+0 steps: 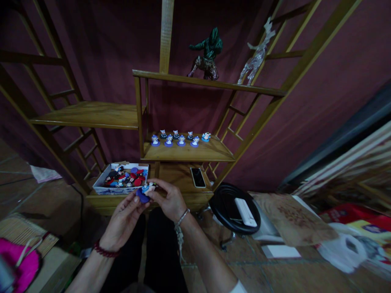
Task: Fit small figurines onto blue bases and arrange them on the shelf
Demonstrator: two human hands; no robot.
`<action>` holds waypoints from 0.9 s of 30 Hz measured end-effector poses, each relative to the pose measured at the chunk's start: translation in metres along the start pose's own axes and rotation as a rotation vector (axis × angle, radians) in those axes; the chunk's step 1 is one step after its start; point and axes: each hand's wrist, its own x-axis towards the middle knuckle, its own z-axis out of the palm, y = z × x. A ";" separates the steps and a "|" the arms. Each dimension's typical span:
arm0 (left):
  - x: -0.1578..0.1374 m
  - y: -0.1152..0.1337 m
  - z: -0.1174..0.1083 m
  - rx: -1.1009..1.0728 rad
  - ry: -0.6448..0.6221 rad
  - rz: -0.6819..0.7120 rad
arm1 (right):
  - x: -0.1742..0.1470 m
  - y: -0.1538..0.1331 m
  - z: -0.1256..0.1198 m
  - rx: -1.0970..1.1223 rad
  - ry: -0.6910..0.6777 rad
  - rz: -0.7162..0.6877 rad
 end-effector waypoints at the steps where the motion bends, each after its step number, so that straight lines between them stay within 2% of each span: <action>1: 0.000 0.000 -0.001 0.001 0.000 -0.001 | 0.000 0.000 0.000 -0.010 -0.006 -0.007; 11: 0.002 0.001 -0.002 0.005 -0.037 -0.031 | 0.002 -0.004 -0.004 -0.080 -0.020 -0.077; 18: 0.000 0.001 -0.002 0.000 -0.051 -0.071 | 0.003 -0.006 -0.008 -0.120 -0.082 -0.108; 27: -0.002 0.000 -0.001 0.015 -0.047 -0.053 | 0.004 -0.018 -0.009 -0.310 -0.086 -0.166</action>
